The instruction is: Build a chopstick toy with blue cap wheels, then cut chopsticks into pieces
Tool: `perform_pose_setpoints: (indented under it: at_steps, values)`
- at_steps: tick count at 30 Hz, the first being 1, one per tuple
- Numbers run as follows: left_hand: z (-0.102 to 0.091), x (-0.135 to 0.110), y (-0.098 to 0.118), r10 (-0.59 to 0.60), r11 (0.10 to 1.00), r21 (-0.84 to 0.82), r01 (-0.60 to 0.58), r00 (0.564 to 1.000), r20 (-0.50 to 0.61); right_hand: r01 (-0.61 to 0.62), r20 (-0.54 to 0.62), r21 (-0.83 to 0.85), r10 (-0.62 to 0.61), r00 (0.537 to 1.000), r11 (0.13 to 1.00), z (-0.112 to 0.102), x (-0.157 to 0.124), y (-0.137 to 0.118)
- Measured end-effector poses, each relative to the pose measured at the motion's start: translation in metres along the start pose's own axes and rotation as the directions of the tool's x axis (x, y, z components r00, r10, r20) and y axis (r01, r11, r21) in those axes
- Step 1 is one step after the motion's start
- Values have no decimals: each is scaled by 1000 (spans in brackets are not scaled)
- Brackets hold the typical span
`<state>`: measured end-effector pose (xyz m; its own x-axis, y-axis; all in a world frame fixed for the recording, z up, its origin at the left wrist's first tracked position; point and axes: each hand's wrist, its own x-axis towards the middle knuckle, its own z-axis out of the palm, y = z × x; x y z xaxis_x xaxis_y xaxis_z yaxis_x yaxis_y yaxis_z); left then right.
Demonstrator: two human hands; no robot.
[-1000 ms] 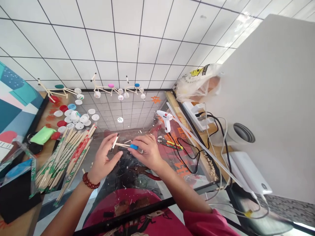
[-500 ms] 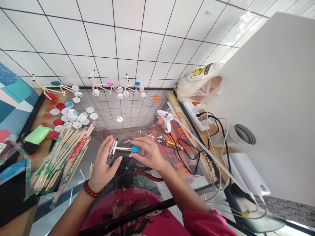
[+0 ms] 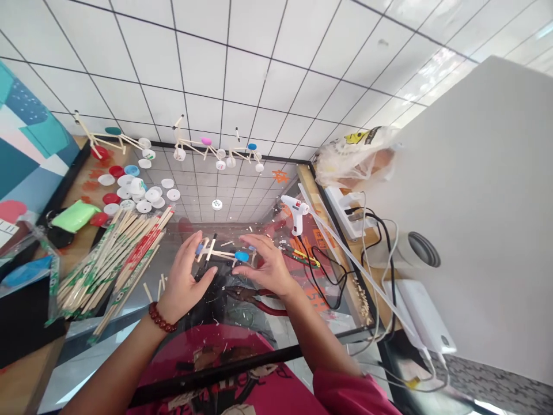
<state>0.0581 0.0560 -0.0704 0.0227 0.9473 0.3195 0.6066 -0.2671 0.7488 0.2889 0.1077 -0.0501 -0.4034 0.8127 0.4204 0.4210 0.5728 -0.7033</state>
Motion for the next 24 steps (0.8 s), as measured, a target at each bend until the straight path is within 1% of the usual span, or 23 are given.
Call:
perform_pose_setpoints:
  at_steps: [3, 5, 7, 10, 16, 21, 24]
  values:
    - [0, 0, -1, -49, 999, -9, 50, 999, 19, -38, 31, 24, 38, 999, 999, -6, -3, -1]
    - [1, 0, -2, -67, 998, -18, 68, 997, 30, -38, 53, 86, 33, 998, 996, -7, -4, 0]
    - [1, 0, -4, -70, 997, -29, 71, 997, 24, -49, 66, 154, 39, 997, 987, -4, -5, 2]
    - [3, 0, -8, -51, 998, -39, 51, 999, -1, -105, 65, 203, 94, 993, 973, 1, -4, 9]
    - [5, 2, -14, 3, 1000, 29, -3, 1000, -25, -149, 51, 208, 142, 989, 967, 6, -3, 21]
    - [5, 3, -15, 29, 999, 37, -27, 998, -62, -161, 34, 203, 158, 987, 966, 7, -3, 18]
    - [4, 4, -15, 37, 999, 40, -35, 998, -54, -152, 17, 208, 152, 988, 966, 9, -4, 16]
